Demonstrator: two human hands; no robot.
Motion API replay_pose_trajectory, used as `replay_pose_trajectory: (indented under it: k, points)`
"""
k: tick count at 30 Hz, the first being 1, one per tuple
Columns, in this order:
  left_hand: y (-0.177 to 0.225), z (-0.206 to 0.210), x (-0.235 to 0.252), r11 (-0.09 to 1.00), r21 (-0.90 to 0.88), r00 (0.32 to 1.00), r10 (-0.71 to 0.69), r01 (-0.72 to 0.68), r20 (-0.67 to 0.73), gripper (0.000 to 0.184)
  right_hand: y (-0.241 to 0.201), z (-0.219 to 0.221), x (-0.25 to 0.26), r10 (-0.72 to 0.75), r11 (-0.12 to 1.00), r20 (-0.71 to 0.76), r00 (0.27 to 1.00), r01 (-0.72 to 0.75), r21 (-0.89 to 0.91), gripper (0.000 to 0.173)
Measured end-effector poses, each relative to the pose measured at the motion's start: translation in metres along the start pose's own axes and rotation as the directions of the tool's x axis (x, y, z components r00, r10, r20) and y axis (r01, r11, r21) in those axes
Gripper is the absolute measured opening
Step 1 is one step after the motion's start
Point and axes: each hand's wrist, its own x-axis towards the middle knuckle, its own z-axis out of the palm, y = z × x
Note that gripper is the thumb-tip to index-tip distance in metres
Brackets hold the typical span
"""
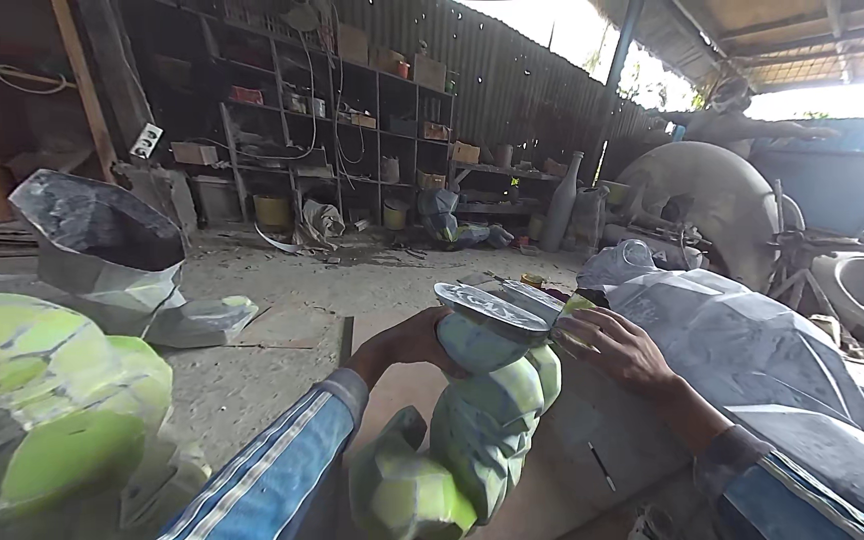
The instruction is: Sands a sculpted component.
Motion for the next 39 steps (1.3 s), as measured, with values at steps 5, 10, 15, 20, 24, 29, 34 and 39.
replay_pose_trajectory:
  k: [5,10,15,20,24,29,34,39]
  points:
    - [-0.002,0.0,0.0,1.0,-0.022,1.0,0.018,-0.018,0.005,0.074,-0.01,-0.009,0.011,0.023,1.0,-0.106,0.994,-0.021,0.019,0.035]
    - [0.0,0.001,0.001,1.0,-0.024,1.0,-0.011,0.011,-0.005,0.073,-0.023,-0.013,0.024,-0.014,0.998,-0.145,0.989,0.024,0.065,0.031]
    - [0.0,0.0,-0.002,0.999,-0.041,1.0,0.011,-0.012,-0.016,0.077,-0.02,-0.01,0.025,0.0,0.998,-0.121,0.993,0.007,0.061,0.031]
    - [0.001,-0.001,-0.003,0.999,-0.042,1.0,0.018,-0.018,-0.011,0.077,-0.012,0.004,0.015,0.059,0.998,-0.03,0.998,-0.06,-0.017,0.036]
    - [-0.002,-0.001,-0.007,0.998,-0.053,1.0,0.015,-0.016,-0.018,0.076,-0.001,-0.001,0.012,0.105,0.994,-0.031,0.994,-0.106,-0.037,0.037]
    - [-0.006,0.0,-0.003,0.994,-0.105,0.999,0.027,-0.029,-0.025,0.08,-0.024,-0.033,0.067,0.031,0.999,-0.024,0.999,-0.03,0.014,0.035]
    - [-0.004,0.002,0.001,0.998,-0.056,0.999,0.016,-0.018,-0.031,0.084,-0.041,-0.03,0.104,-0.108,0.994,0.113,0.988,0.104,0.045,0.037]
    - [-0.002,0.002,0.001,0.999,-0.041,0.999,0.007,-0.009,-0.034,0.084,-0.043,-0.026,0.114,-0.114,0.992,0.203,0.972,0.122,-0.028,0.045]
